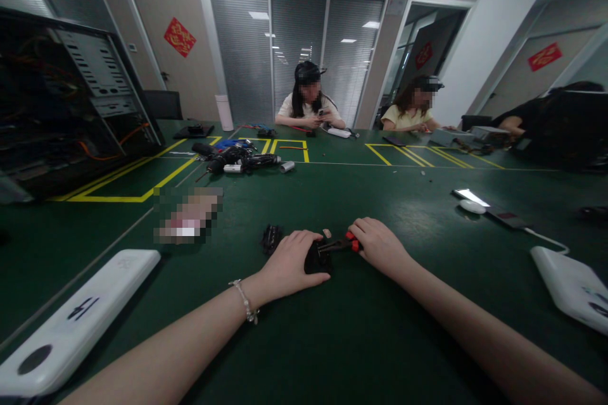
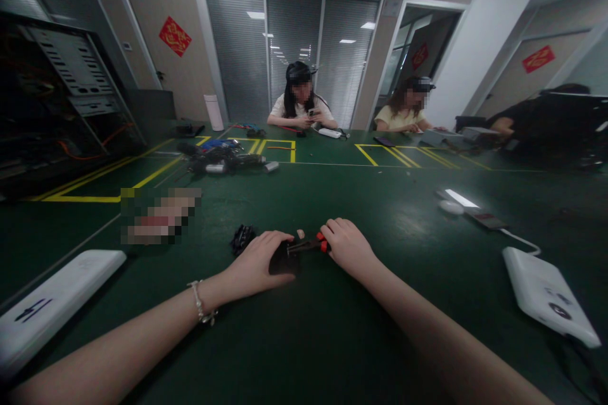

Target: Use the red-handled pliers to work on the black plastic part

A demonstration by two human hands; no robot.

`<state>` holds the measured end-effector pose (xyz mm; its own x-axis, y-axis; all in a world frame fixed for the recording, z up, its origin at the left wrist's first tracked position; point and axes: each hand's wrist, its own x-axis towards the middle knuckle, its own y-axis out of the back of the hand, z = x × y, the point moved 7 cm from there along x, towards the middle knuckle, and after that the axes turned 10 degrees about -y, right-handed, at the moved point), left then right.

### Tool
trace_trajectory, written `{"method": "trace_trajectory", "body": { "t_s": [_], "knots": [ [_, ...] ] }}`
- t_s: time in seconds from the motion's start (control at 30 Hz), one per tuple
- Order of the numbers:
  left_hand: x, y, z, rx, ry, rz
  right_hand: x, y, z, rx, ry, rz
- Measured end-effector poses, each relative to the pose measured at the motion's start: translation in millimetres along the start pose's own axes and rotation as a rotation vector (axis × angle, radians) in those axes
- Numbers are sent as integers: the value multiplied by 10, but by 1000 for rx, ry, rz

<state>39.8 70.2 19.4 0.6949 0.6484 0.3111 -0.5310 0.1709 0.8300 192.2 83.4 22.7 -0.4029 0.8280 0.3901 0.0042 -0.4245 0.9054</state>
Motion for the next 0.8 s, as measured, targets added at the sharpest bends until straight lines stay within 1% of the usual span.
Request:
{"method": "trace_trajectory", "body": {
  "t_s": [0.23,0.5,0.8],
  "knots": [
    [4,4,11,7,-6,3,8,-25,3,-27,-20,-35],
    [10,11,20,19,-18,16,11,2,-24,-55,-26,-33],
    [9,15,-9,-1,6,12,10,12,-34,-59,-38,-30]
  ]
}}
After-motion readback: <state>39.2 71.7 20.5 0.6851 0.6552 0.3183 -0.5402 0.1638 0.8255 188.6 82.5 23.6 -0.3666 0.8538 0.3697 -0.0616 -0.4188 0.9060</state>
